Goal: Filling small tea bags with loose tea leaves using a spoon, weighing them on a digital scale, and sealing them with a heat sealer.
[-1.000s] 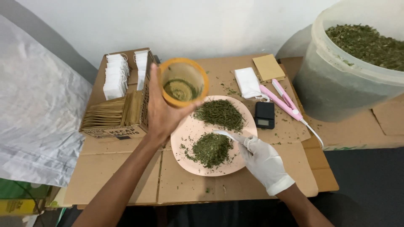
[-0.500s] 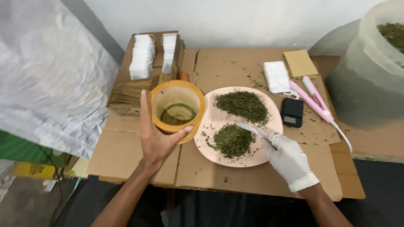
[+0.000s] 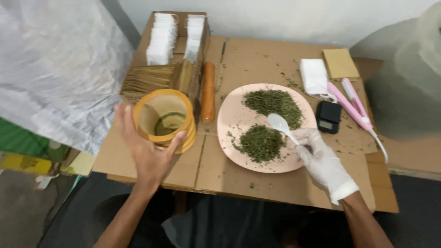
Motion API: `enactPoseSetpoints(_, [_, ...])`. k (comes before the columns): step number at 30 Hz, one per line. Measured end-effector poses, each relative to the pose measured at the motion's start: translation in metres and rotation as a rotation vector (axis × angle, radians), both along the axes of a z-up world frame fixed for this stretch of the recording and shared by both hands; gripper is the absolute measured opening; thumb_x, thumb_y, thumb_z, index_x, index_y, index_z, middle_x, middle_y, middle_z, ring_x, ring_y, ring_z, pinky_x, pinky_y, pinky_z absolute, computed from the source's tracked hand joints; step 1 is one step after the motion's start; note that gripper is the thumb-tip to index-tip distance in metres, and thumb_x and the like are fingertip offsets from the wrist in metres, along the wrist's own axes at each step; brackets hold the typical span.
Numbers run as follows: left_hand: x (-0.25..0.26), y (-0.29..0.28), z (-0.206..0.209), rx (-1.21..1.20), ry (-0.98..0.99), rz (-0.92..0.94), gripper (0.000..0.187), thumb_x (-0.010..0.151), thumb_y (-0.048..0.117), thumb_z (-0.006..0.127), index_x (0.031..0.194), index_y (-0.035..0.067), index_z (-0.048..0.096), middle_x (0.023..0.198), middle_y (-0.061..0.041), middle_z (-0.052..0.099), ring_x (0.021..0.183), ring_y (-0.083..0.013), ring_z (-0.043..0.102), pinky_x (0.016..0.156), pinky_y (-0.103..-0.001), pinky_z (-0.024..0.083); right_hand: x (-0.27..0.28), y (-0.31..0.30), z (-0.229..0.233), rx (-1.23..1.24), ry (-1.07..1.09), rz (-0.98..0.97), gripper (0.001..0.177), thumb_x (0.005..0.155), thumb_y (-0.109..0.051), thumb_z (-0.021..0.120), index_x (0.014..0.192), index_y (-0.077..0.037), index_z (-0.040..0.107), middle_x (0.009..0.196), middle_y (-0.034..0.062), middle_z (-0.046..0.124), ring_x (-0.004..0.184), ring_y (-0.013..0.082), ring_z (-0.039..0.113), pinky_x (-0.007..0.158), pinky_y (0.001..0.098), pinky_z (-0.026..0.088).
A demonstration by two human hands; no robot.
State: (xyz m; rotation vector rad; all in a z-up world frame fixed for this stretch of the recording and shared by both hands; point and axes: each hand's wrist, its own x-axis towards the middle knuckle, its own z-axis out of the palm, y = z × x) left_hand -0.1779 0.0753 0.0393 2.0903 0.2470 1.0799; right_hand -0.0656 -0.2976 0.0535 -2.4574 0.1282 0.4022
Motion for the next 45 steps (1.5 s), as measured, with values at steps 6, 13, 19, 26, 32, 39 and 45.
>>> enactPoseSetpoints(6, [0.016,-0.037,-0.015,0.487,-0.291,-0.13,0.075,0.086,0.006,0.095,0.147,-0.009,0.055,0.161,-0.034,0.04,0.152,-0.0624,0.045,0.125,-0.076,0.04,0.002,-0.006,0.002,0.051,-0.012,0.049,0.023,0.108,-0.032,0.06,0.125,-0.039,0.074,0.098,0.0028,0.089,0.108,0.0302,0.082,0.099,0.0487,0.061])
enactPoseSetpoints(13, [0.08,-0.076,-0.027,0.57,-0.124,-0.386,0.038,0.096,0.01,0.078,0.134,0.005,0.074,0.14,-0.02,0.068,0.129,-0.0414,0.069,0.109,-0.053,0.058,-0.011,-0.025,0.034,0.2,-0.221,0.151,0.033,0.097,-0.01,0.068,0.124,-0.02,0.083,0.111,0.0148,0.088,0.112,0.0371,0.081,0.101,0.0537,0.061])
enactPoseSetpoints(19, [0.102,-0.076,-0.042,0.38,-0.015,-0.435,0.036,0.095,0.002,0.075,0.131,0.003,0.072,0.137,-0.02,0.066,0.127,-0.0435,0.069,0.105,-0.053,0.058,-0.005,-0.028,0.001,0.174,-0.368,0.357,0.037,0.09,-0.004,0.075,0.12,-0.02,0.09,0.109,0.0151,0.09,0.108,0.0402,0.082,0.096,0.0546,0.065])
enactPoseSetpoints(26, [0.109,-0.084,-0.027,0.429,-0.026,-0.406,0.026,0.098,-0.003,0.068,0.123,-0.001,0.077,0.131,-0.024,0.067,0.125,-0.0419,0.069,0.105,-0.052,0.061,-0.01,-0.024,-0.002,0.091,-0.536,0.404,0.032,0.092,-0.007,0.08,0.123,-0.013,0.087,0.115,0.0166,0.086,0.111,0.0395,0.081,0.098,0.0501,0.065])
enactPoseSetpoints(32, [0.105,-0.089,-0.026,0.497,0.046,-0.337,0.03,0.097,0.003,0.072,0.127,0.002,0.074,0.143,-0.015,0.061,0.131,-0.0321,0.064,0.106,-0.042,0.066,-0.002,-0.019,-0.031,0.086,-0.556,0.418,0.036,0.086,-0.013,0.079,0.121,-0.018,0.085,0.083,0.0035,0.083,0.058,0.0219,0.068,0.072,0.0344,0.061])
enactPoseSetpoints(39, [0.115,-0.081,-0.045,0.488,-0.06,-0.384,0.025,0.097,-0.003,0.072,0.12,0.0,0.078,0.131,-0.02,0.067,0.125,-0.0398,0.068,0.104,-0.052,0.06,-0.009,-0.017,0.017,0.211,-0.076,0.043,0.059,0.096,-0.005,0.069,0.146,-0.036,0.08,0.066,0.0007,0.069,0.046,0.0116,0.044,0.041,0.0293,0.035])
enactPoseSetpoints(45, [0.114,-0.081,-0.047,0.54,-0.064,-0.359,0.024,0.099,0.002,0.072,0.122,0.004,0.076,0.132,-0.015,0.066,0.125,-0.0355,0.068,0.104,-0.048,0.058,0.004,-0.033,-0.01,0.699,-0.063,0.016,0.023,0.101,-0.003,0.07,0.119,-0.004,0.085,0.077,0.0208,0.083,0.061,0.0222,0.07,0.061,0.036,0.064])
